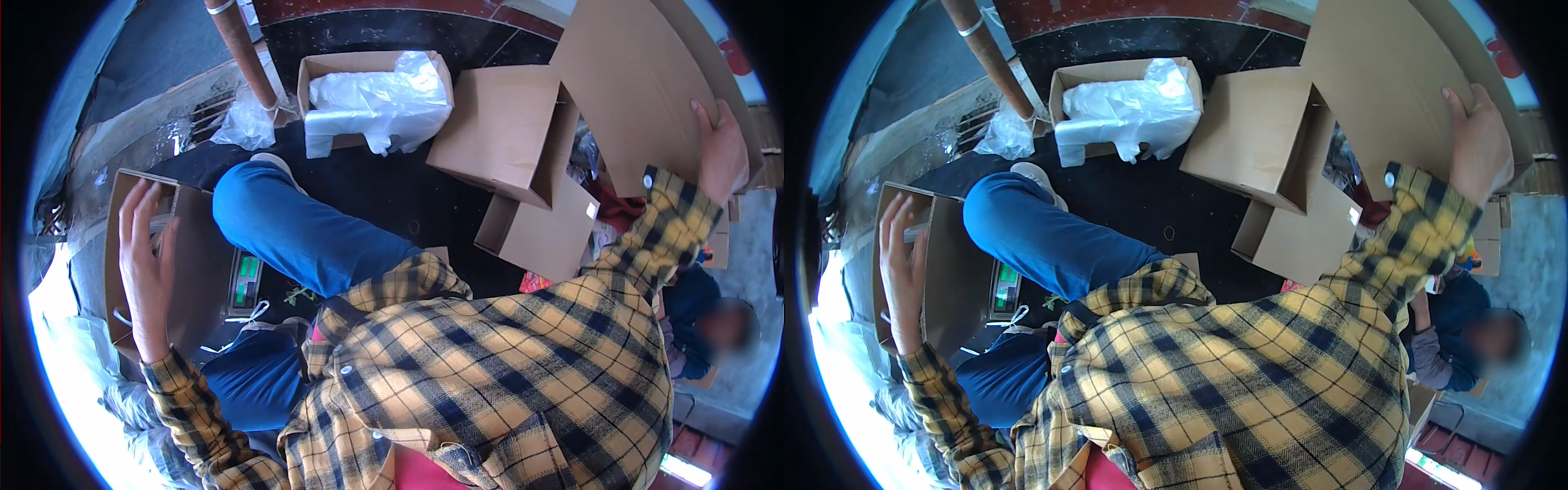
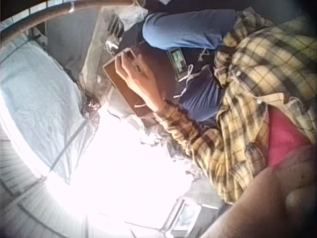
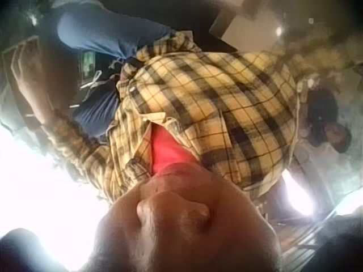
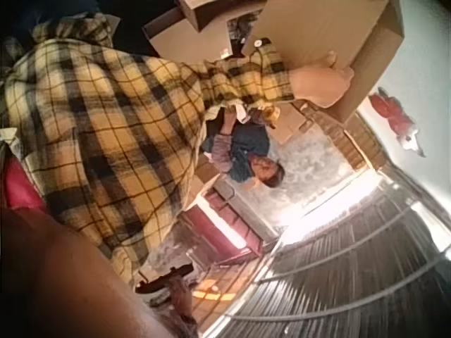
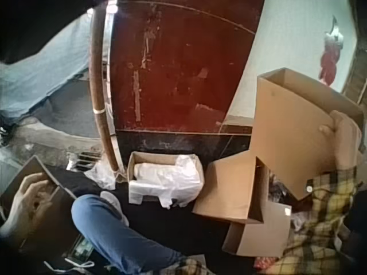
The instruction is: The recorder is packing radishes into cardboard boxes and weighing them on a scale.
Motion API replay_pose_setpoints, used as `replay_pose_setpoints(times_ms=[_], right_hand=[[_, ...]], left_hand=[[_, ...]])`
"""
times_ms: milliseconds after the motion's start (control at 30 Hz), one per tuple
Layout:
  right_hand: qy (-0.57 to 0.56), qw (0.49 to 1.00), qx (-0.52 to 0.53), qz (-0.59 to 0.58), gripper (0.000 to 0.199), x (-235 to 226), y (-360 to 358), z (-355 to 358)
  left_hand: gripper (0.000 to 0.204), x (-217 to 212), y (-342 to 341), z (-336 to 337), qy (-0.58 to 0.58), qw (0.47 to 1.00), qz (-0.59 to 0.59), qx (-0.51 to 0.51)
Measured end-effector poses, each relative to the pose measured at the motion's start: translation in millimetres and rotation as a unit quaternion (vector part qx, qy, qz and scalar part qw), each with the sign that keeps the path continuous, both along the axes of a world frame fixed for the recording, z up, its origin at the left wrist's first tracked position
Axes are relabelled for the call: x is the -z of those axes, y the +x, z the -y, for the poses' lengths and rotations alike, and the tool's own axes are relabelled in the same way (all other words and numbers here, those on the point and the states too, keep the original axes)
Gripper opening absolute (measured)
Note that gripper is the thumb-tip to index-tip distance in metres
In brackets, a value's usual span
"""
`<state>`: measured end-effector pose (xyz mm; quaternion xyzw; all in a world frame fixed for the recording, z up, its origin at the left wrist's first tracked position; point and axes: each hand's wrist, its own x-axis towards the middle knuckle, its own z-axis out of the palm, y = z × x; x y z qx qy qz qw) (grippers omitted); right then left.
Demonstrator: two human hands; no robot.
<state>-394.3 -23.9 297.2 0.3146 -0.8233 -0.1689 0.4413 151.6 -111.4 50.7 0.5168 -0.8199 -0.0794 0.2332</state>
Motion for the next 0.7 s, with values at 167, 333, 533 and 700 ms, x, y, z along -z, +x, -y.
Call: replay_pose_setpoints(times_ms=[167,333,533,700], right_hand=[[-0.057,0.998,0.034,0.003,0.051,27,-62,16],[0.104,0.988,-0.052,0.097,0.041,65,-68,20],[0.197,0.931,-0.074,0.298,0.028,189,8,48],[0.119,0.934,-0.199,0.272,0.02,262,23,51]], left_hand=[[0.035,37,3,-32,0.081,0.996,-0.015,-0.022],[0.031,53,0,-52,0.125,0.991,-0.028,-0.028],[0.031,58,-5,-62,0.123,0.991,-0.036,-0.034],[0.029,48,-11,-65,0.135,0.99,-0.02,-0.034]])
